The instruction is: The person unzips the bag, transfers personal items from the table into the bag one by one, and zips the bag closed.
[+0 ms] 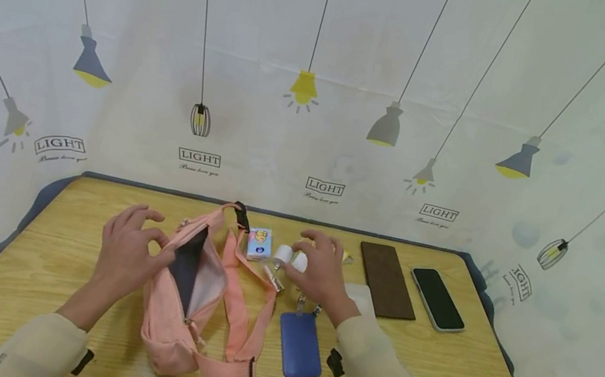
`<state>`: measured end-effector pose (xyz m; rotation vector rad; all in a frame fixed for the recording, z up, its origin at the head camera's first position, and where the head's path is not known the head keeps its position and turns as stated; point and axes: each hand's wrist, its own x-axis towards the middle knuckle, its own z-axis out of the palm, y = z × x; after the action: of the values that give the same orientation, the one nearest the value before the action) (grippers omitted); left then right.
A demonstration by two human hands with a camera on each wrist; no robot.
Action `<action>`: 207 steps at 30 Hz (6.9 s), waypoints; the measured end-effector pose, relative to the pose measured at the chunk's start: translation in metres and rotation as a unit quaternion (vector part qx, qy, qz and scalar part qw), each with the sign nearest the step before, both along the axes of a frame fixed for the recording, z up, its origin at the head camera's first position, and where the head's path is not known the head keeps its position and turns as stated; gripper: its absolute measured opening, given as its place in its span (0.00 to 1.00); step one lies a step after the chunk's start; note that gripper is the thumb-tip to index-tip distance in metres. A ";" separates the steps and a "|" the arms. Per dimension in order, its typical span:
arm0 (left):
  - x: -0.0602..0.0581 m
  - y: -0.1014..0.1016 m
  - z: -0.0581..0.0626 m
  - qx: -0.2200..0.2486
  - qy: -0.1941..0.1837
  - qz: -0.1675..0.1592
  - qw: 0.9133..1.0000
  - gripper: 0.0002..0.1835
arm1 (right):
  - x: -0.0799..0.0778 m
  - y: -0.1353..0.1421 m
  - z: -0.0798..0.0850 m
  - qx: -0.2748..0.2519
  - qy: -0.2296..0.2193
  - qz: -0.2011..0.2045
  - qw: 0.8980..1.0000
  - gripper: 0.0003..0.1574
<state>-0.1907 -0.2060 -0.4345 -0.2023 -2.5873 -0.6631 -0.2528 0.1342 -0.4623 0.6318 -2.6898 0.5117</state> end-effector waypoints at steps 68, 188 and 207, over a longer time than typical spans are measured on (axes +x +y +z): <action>0.001 0.007 -0.001 0.014 -0.007 -0.002 1.000 0.09 | 0.032 -0.139 0.004 0.285 -0.017 0.111 0.952 0.25; 0.004 0.001 -0.003 0.020 -0.015 0.005 1.000 0.07 | -0.015 -0.002 -0.002 0.166 -0.092 -0.142 0.971 0.29; 0.005 0.000 -0.002 0.018 -0.022 0.009 1.000 0.07 | 0.026 -0.082 0.037 0.195 -0.046 -0.006 0.980 0.31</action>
<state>-0.1860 -0.2055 -0.4370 -0.1529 -2.6129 -0.7153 -0.2271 0.0525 -0.4250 0.7052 -2.9051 0.0021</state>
